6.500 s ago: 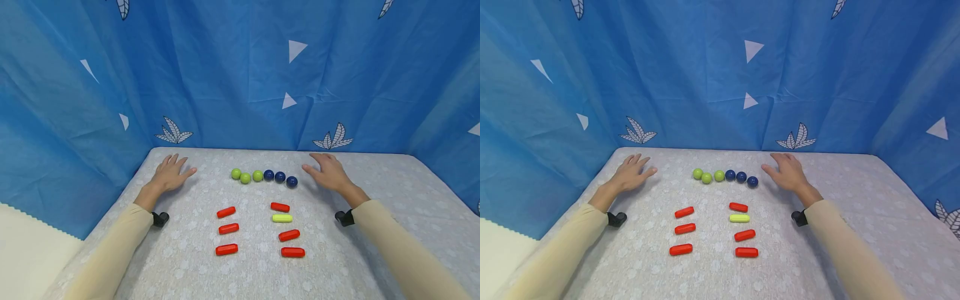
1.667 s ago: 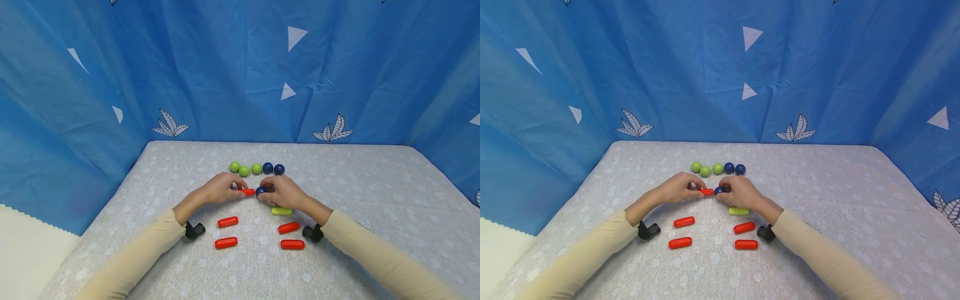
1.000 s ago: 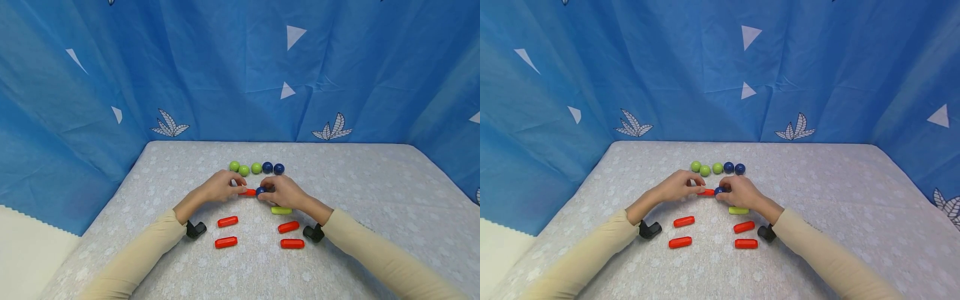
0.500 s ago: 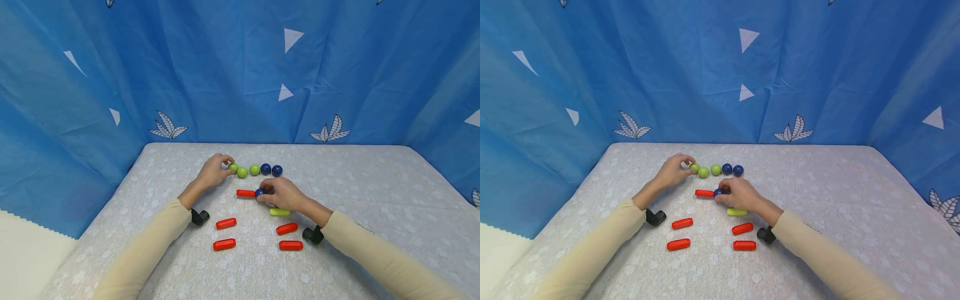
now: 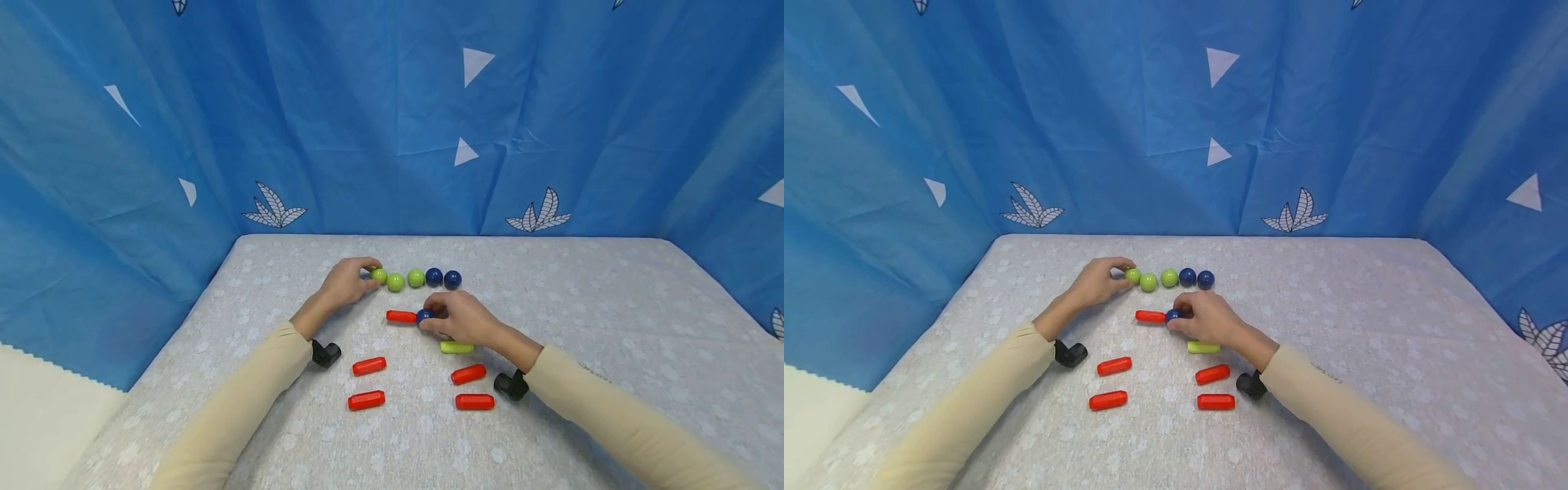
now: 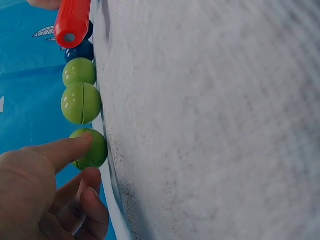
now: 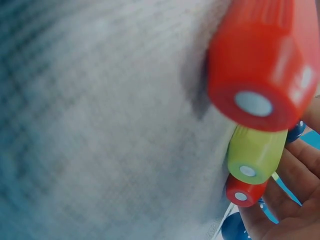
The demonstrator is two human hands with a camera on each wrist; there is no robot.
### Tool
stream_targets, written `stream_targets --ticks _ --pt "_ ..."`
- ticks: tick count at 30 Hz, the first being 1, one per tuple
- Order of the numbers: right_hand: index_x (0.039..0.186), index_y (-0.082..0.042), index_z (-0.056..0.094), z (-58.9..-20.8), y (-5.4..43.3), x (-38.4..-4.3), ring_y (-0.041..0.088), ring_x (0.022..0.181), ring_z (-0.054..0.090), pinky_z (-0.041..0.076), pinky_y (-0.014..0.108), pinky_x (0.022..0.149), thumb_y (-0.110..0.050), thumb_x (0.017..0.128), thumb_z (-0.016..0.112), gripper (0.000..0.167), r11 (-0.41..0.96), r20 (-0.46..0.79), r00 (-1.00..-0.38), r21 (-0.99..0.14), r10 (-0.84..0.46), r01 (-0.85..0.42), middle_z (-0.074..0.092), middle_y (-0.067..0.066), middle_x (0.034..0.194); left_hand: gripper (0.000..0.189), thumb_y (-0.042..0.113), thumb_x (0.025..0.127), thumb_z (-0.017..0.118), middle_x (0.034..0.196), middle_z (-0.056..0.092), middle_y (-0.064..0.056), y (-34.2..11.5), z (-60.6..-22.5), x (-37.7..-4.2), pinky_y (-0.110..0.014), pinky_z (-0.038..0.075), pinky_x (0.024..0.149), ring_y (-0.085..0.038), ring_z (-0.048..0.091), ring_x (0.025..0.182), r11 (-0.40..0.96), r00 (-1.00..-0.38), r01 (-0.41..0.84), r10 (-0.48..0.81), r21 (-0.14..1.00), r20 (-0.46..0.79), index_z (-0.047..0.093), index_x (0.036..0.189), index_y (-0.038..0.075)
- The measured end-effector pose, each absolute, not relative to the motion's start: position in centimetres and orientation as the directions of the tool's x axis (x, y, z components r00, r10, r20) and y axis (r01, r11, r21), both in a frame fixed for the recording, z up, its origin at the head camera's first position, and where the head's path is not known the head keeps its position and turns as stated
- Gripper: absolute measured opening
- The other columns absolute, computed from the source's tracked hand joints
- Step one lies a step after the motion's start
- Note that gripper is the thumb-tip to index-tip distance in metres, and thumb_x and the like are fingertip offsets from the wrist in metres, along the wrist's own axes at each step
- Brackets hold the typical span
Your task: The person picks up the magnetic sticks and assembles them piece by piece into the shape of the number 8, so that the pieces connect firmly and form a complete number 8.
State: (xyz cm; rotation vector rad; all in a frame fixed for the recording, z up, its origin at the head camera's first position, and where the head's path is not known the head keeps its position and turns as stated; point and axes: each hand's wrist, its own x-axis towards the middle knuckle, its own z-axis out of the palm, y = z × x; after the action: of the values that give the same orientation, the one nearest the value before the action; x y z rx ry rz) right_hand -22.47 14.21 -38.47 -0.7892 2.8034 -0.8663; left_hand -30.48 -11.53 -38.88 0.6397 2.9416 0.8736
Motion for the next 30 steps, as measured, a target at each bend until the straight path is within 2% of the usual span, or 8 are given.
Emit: stream_targets --ticks 9,12,16,23,30 --pt "0.110 -0.007 0.069 -38.6 14.2 -22.3 0.012 0.083 0.060 0.050 0.033 0.077 -0.027 0.090 0.074 0.029 0.696 0.055 -0.860 -0.562 -0.508 -0.447 0.068 -0.001 0.095 0.034 0.026 0.090 0.074 0.115 0.068 -0.011 -12.4 -38.9 -29.7 -0.046 0.045 0.094 -0.029 0.059 0.113 0.723 -0.934 0.324 0.347 0.610 0.085 0.068 0.120 0.011" --pt "0.111 -0.006 0.069 -38.5 14.2 -22.3 0.012 0.084 0.060 0.051 0.033 0.077 -0.026 0.090 0.074 0.029 0.697 0.053 -0.861 -0.562 -0.506 -0.445 0.068 -0.001 0.095 0.033 0.028 0.090 0.075 0.112 0.068 -0.009 -13.1 -38.6 -28.9 -0.042 0.050 0.081 -0.026 0.063 0.096 0.696 -0.935 0.318 0.343 0.644 0.091 0.068 0.117 0.011" --pt "0.113 -0.006 0.069 -38.4 14.4 -22.3 0.013 0.085 0.061 0.051 0.034 0.079 -0.026 0.090 0.074 0.031 0.698 0.051 -0.862 -0.563 -0.505 -0.442 0.068 0.000 0.096 0.034 0.028 0.089 0.076 0.109 0.068 -0.008 -14.1 -38.3 -27.7 -0.036 0.049 0.066 -0.021 0.060 0.077 0.663 -0.931 0.315 0.355 0.679 0.085 0.068 0.117 0.010" --pt "0.113 -0.005 0.069 -38.4 14.6 -22.5 0.014 0.086 0.061 0.051 0.036 0.080 -0.027 0.091 0.074 0.032 0.704 0.050 -0.863 -0.556 -0.502 -0.441 0.068 0.000 0.097 0.036 0.031 0.088 0.077 0.103 0.069 -0.006 -15.0 -38.3 -26.0 -0.034 0.049 0.068 -0.018 0.060 0.082 0.642 -0.899 0.348 0.436 0.683 0.048 0.069 0.115 0.009" --pt "0.113 -0.005 0.069 -38.3 14.4 -22.3 0.014 0.087 0.061 0.051 0.036 0.081 -0.028 0.091 0.073 0.032 0.694 0.049 -0.858 -0.566 -0.510 -0.445 0.068 0.000 0.098 0.033 0.028 0.088 0.076 0.101 0.068 -0.005 -14.0 -38.3 -24.8 -0.034 0.052 0.064 -0.019 0.062 0.076 0.583 -0.870 0.329 0.493 0.743 -0.002 0.068 0.114 0.008"
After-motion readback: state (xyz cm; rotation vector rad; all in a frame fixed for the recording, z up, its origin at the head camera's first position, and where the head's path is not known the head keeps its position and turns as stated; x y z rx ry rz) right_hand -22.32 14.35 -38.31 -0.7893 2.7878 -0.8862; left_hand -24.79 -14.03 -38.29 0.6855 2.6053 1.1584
